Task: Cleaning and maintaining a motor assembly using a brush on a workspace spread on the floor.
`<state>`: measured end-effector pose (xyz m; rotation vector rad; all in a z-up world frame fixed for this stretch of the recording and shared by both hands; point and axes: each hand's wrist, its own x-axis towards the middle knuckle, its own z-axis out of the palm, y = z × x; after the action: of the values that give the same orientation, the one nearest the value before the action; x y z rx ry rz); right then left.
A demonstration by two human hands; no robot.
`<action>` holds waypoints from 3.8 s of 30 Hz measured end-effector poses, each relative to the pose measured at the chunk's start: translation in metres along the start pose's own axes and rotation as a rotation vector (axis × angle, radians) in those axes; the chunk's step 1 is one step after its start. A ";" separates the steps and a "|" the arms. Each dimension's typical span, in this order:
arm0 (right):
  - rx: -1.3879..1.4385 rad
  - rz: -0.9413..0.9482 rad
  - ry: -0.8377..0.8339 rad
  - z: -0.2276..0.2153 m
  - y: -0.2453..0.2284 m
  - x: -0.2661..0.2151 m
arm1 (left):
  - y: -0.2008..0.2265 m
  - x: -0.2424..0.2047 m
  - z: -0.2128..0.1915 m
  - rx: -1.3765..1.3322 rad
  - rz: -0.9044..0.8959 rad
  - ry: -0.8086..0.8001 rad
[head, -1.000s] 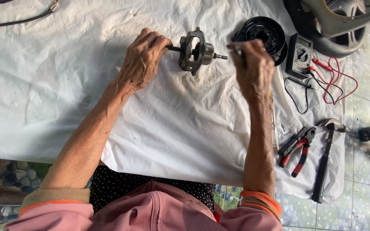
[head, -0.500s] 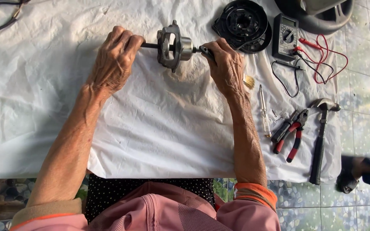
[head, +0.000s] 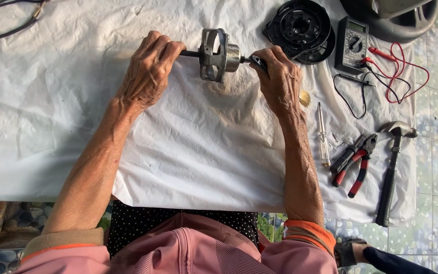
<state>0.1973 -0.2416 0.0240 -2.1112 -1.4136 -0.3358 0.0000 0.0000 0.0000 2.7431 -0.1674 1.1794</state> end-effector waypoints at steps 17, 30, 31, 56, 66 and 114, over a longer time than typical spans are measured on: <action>0.536 -0.051 0.284 -0.104 -0.054 0.027 | 0.003 0.000 0.002 -0.010 -0.017 0.022; 0.710 -0.040 0.104 -0.084 -0.128 0.079 | -0.002 -0.005 0.006 0.127 0.003 -0.003; 0.707 -0.038 0.103 -0.083 -0.128 0.079 | -0.002 -0.005 0.007 0.124 0.002 -0.002; 0.514 -0.131 0.307 -0.047 -0.130 0.082 | -0.003 -0.006 0.022 0.042 -0.061 0.055; 0.271 -0.087 0.242 -0.055 -0.122 0.075 | 0.008 0.008 0.000 -0.002 -0.020 0.118; 0.331 -0.155 0.177 -0.092 -0.092 0.077 | -0.008 -0.009 0.030 0.017 -0.076 0.073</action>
<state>0.1554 -0.2106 0.1657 -1.6710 -1.4217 -0.3160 0.0164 0.0024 -0.0280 2.6899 -0.0443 1.2632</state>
